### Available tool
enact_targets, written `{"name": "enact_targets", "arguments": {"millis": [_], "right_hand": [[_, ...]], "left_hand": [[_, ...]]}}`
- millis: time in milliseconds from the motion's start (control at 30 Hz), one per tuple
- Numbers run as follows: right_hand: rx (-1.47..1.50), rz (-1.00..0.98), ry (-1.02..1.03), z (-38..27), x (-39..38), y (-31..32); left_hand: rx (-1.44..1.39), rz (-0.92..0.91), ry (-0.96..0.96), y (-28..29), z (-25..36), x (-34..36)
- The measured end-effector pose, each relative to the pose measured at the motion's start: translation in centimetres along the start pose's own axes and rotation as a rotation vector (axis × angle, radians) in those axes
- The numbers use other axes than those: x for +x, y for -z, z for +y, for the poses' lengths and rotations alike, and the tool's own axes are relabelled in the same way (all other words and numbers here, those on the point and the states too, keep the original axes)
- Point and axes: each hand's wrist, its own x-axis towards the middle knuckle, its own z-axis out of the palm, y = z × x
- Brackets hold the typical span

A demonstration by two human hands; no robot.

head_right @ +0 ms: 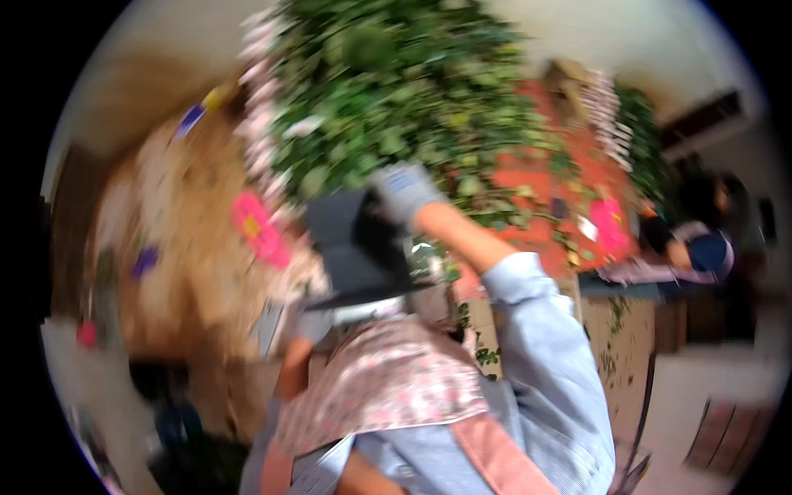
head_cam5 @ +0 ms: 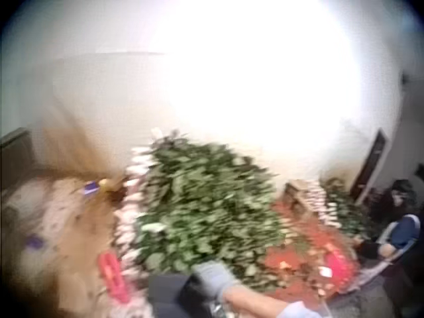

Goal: The person arranges white flowers with green leaves into a black rectangular tray using both hands. They pick up bunches of flowers from a large pile on the table, place them into the tray, and press them down to fit. The person occasionally adjusts the tray and the flowers to ensure they are packed tightly.

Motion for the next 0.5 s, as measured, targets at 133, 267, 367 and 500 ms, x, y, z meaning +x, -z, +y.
{"name": "enact_targets", "arguments": {"millis": [133, 267, 367, 500], "right_hand": [[-0.155, 0.173, 0.180, -0.5, -3.8, 0.2], [-0.164, 0.431, 0.246, -2.9, -1.9, -3.7], [-0.228, 0.227, 0.043, 0.4, -1.3, -7.7], [-0.216, 0.522, -0.054, 1.1, -1.1, -8.7]], "left_hand": [[-0.085, 0.027, -0.105, 2.1, 2.8, 5.6], [-0.067, 0.089, -0.132, 5.9, 5.7, 10.3], [-0.039, -0.014, -0.239, 5.3, 10.1, 12.7], [-0.014, -0.053, -0.231, 6.7, 10.2, 13.0]]}}
